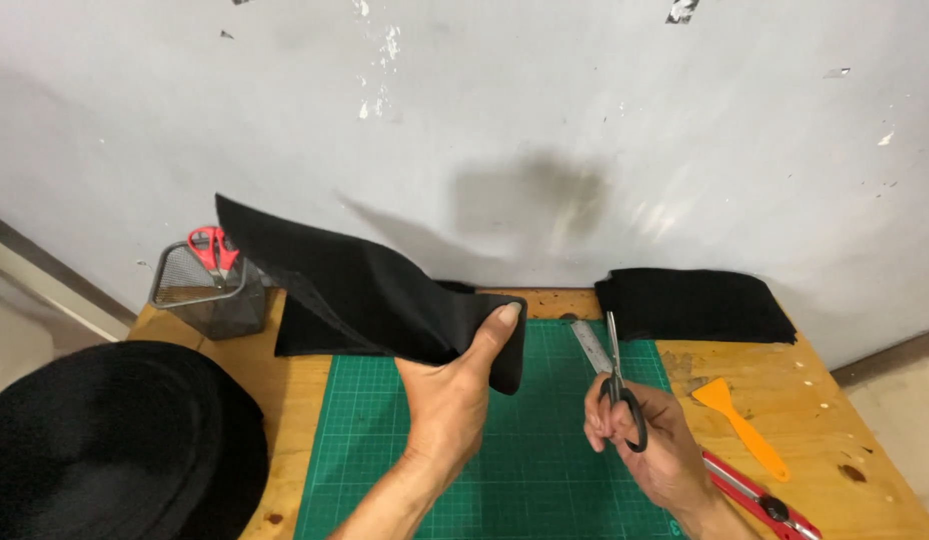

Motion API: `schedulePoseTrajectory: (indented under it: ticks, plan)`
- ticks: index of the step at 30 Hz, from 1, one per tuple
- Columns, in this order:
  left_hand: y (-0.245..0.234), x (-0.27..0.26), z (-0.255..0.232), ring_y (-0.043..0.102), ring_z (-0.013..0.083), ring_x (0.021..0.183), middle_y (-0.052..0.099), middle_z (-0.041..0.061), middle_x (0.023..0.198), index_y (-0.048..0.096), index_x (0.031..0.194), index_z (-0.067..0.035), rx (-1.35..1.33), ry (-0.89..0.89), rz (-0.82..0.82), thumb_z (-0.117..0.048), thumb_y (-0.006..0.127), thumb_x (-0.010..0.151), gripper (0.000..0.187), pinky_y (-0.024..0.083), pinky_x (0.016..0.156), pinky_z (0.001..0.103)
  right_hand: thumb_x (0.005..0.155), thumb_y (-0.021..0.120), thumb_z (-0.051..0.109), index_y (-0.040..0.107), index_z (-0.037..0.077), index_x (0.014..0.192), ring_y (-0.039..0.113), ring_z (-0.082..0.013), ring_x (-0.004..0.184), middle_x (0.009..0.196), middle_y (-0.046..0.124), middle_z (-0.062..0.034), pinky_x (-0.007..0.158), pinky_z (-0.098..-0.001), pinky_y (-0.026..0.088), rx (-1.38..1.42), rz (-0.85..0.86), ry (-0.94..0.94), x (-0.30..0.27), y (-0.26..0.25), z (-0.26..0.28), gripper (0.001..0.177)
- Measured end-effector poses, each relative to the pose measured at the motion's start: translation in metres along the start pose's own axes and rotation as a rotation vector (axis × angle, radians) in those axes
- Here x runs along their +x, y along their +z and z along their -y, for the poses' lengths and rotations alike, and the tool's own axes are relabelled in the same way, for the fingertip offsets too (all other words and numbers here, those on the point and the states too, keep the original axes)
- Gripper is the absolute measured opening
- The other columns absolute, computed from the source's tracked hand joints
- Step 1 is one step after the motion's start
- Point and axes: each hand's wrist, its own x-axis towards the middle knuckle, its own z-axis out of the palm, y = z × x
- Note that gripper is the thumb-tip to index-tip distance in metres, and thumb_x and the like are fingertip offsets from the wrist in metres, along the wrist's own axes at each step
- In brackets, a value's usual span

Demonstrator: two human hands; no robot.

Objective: The person is using scissors to carefully trim the edges of a piece of black material on a cutting mat.

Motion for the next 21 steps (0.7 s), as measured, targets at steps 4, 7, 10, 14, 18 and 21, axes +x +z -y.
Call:
schedulePoseTrajectory:
  ticks: [4, 7, 10, 14, 18, 21]
  plan:
    - [0.004, -0.009, -0.004, 0.07, 0.0146, 0.086, 0.073, 0.003, 0.086, 0.069, 0.084, -0.008, -0.004, -0.085, -0.036, -0.008, 0.09, 0.072, 0.024, 0.061, 0.084, 0.031, 0.1, 0.066, 0.032, 0.062, 0.004, 0.076, 0.042, -0.0218, 0.061, 0.08, 0.053, -0.013, 0.057, -0.0372, 0.039, 0.004, -0.026, -0.018, -0.002, -0.005, -0.008, 0.037]
    - [0.007, -0.016, 0.007, 0.063, 0.0143, 0.073, 0.063, 0.002, 0.075, 0.058, 0.078, -0.009, 0.037, -0.077, 0.009, -0.008, 0.089, 0.074, 0.031, 0.057, 0.071, 0.033, 0.102, 0.065, 0.03, 0.064, 0.003, 0.099, 0.056, -0.0261, 0.075, 0.099, 0.058, -0.0176, 0.065, -0.041, 0.049, 0.056, -0.061, -0.094, -0.002, -0.002, -0.006, 0.026]
    - [0.014, -0.028, 0.015, 0.073, 0.0203, 0.086, 0.077, 0.009, 0.092, 0.074, 0.098, -0.001, 0.033, -0.232, 0.078, -0.004, 0.086, 0.07, 0.03, 0.063, 0.078, 0.036, 0.093, 0.08, 0.024, 0.067, -0.001, 0.111, 0.069, -0.0412, 0.099, 0.124, 0.064, -0.0294, 0.077, -0.0524, 0.06, 0.181, -0.157, -0.167, -0.004, 0.0, 0.001, 0.034]
    - [0.017, -0.045, 0.039, 0.069, 0.0096, 0.063, 0.079, 0.004, 0.072, 0.08, 0.073, -0.003, 0.212, -0.11, 0.248, -0.007, 0.087, 0.076, 0.009, 0.06, 0.057, 0.026, 0.089, 0.074, -0.001, 0.045, 0.006, 0.132, 0.069, -0.0326, 0.094, 0.109, 0.067, -0.0272, 0.08, -0.0442, 0.06, 0.12, -0.241, -0.163, -0.008, -0.004, 0.006, 0.053]
    - [0.015, -0.052, 0.052, 0.062, 0.0095, 0.056, 0.069, 0.002, 0.061, 0.072, 0.065, -0.006, 0.189, -0.064, 0.407, -0.003, 0.085, 0.083, 0.023, 0.053, 0.049, 0.027, 0.079, 0.074, -0.011, 0.048, 0.005, 0.112, 0.065, -0.0231, 0.069, 0.081, 0.068, -0.0192, 0.061, -0.0363, 0.058, -0.017, -0.46, -0.089, -0.005, -0.009, 0.005, 0.046]
    - [0.016, -0.05, 0.059, 0.058, 0.0046, 0.058, 0.067, -0.003, 0.063, 0.064, 0.059, -0.01, 0.215, -0.051, 0.325, 0.0, 0.09, 0.078, 0.034, 0.051, 0.051, 0.024, 0.082, 0.074, -0.004, 0.05, 0.006, 0.113, 0.066, -0.0228, 0.07, 0.08, 0.069, -0.0162, 0.063, -0.0345, 0.053, 0.146, -0.517, -0.131, -0.002, -0.009, 0.011, 0.04]
